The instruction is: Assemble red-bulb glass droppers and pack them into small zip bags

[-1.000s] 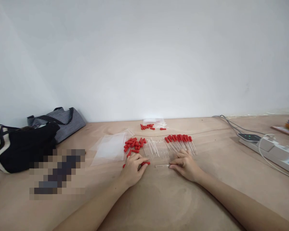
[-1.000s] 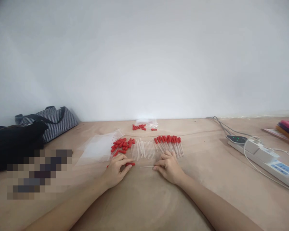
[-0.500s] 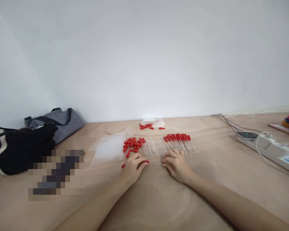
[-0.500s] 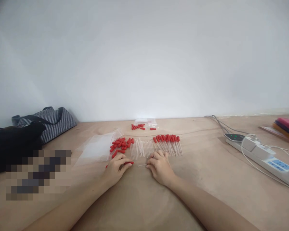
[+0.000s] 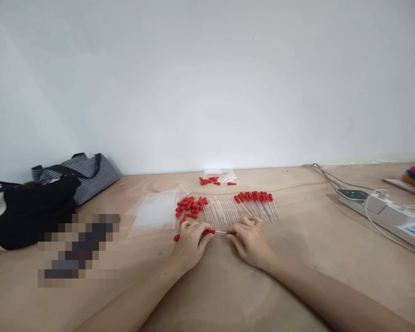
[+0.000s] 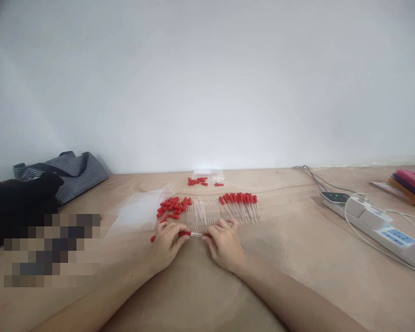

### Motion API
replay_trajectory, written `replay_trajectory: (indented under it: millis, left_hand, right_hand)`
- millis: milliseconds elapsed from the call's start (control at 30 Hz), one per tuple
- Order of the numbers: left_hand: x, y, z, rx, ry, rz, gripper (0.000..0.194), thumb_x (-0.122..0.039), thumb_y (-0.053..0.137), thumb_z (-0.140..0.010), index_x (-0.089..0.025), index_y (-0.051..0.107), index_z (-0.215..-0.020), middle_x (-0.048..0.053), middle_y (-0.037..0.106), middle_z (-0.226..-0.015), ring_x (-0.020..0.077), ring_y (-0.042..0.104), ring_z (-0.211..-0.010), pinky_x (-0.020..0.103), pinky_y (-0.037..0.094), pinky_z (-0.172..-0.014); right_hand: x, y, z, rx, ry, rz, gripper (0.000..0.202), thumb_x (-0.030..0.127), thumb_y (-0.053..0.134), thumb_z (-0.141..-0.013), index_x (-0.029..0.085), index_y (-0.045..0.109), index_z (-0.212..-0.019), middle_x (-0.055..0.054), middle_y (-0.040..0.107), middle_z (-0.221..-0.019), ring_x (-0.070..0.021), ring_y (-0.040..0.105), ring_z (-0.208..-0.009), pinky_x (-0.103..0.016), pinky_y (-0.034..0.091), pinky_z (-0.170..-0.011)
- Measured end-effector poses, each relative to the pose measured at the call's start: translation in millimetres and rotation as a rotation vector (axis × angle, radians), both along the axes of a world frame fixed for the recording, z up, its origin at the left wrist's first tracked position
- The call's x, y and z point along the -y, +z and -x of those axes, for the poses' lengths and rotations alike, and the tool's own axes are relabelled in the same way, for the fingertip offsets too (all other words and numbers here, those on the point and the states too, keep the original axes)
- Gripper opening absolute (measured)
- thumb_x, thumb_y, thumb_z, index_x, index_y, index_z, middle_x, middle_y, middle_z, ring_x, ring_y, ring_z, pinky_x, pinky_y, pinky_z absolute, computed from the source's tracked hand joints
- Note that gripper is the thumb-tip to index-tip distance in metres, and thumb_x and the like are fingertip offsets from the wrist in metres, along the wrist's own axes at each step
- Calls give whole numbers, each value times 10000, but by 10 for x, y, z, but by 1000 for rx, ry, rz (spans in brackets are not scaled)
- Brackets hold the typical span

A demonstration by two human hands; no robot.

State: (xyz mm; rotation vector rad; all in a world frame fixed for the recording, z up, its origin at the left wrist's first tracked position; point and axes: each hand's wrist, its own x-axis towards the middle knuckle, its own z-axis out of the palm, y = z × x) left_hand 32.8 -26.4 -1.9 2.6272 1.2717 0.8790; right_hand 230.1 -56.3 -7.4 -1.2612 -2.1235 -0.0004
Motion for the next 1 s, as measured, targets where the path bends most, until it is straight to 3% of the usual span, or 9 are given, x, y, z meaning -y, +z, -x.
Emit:
replay_trajectory:
  millis: [233, 500, 833, 1000]
  left_hand:
    - [24, -2, -3, 26, -15, 5, 95, -234, 443, -846, -208, 534, -845, -14, 640, -799, 159, 551, -744, 355, 278, -793]
    - [51, 34, -25, -15, -81, 1, 126, -242, 468, -851, -222, 582, -801, -33, 646, -707, 156, 546, -724, 379, 239, -801]
    - [135, 46, -51, 10, -120, -71, 153, -227, 469, -837, -199, 572, -728, -31, 629, -660, 151, 533, -712, 401, 210, -852]
    - [159, 37, -69, 45, -157, -130, 166, -231, 460, -837, -196, 564, -713, -33, 626, -651, 144, 529, -682, 397, 204, -852]
  right_hand:
    - [14, 23, -13, -72, 64, 38, 179, 227, 435, -843, 233, 613, -831, 10, 624, -689, -142, 473, -751, -343, 206, -786]
    - [6, -22, -14, -53, 91, -37, 186, 241, 445, -835, 240, 630, -844, 0, 612, -676, -147, 444, -732, -347, 204, -759]
    - [-7, -17, -17, 48, 127, -152, 172, 170, 443, -794, 202, 610, -771, -5, 583, -636, -148, 396, -701, -348, 184, -726]
    - [17, -14, 4, 11, 143, -99, 188, 170, 417, -809, 177, 570, -700, 9, 572, -601, -135, 412, -691, -346, 176, -740]
